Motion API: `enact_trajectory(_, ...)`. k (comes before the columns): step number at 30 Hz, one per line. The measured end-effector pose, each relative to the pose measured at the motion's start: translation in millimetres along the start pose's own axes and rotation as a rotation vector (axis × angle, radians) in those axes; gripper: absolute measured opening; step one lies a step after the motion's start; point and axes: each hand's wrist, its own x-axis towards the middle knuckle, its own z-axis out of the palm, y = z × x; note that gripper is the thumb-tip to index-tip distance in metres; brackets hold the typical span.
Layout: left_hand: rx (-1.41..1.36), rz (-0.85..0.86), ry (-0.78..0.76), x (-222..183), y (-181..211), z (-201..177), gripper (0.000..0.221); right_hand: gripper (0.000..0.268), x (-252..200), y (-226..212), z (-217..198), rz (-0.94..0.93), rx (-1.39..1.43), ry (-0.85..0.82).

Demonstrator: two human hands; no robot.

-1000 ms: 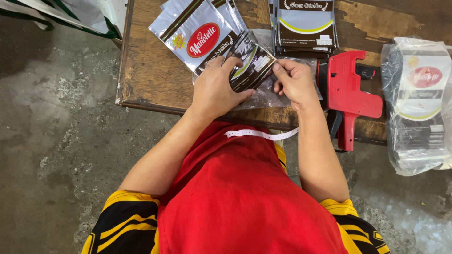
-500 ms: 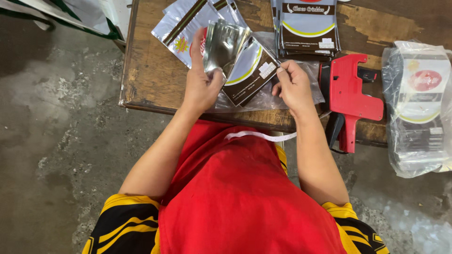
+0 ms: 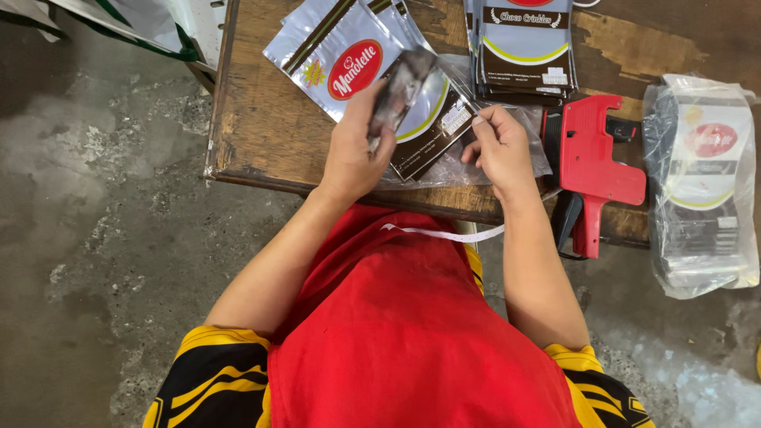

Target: The person applies adhesive labels to chocolate packaging pouches by hand and using a label dispenser tool.

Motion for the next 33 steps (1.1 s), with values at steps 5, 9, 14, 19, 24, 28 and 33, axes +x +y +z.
enact_trajectory(5,0.167,0.183,-0.204,-1.2,12.2,-1.2,0.057,0.024,-11.8,-20.5,19.3,0.136,0.224,0.013)
enact_trajectory(9,0.288,0.281,-0.374,-3.6,22.4,2.0,0.062,0.03,-7.8,-16.8,41.6,0.098,0.096,0.0)
enact_trajectory(14,0.358,0.451,-0.242,-12.5,30.3,-8.4,0.068,0.019,6.5,-2.3,40.0,-0.242,-0.069,0.16)
enact_trajectory(19,0.383,0.274,-0.08,-12.5,20.4,-0.9,0.057,0.028,19.6,-16.1,-36.5,-0.156,-0.02,0.531)
enact_trajectory(24,0.648,0.223,-0.159,-10.7,19.4,7.1,0.057,0.031,75.8,-16.1,-183.6,-0.333,0.554,0.412)
enact_trajectory(28,0.684,0.203,-0.208,-8.5,27.1,6.9,0.055,0.029,118.8,38.9,-271.7,-0.168,0.647,0.48)
enact_trajectory(33,0.686,0.191,-0.27,-4.9,39.7,6.3,0.076,0.022,128.8,65.1,-266.8,-0.002,0.428,0.557)
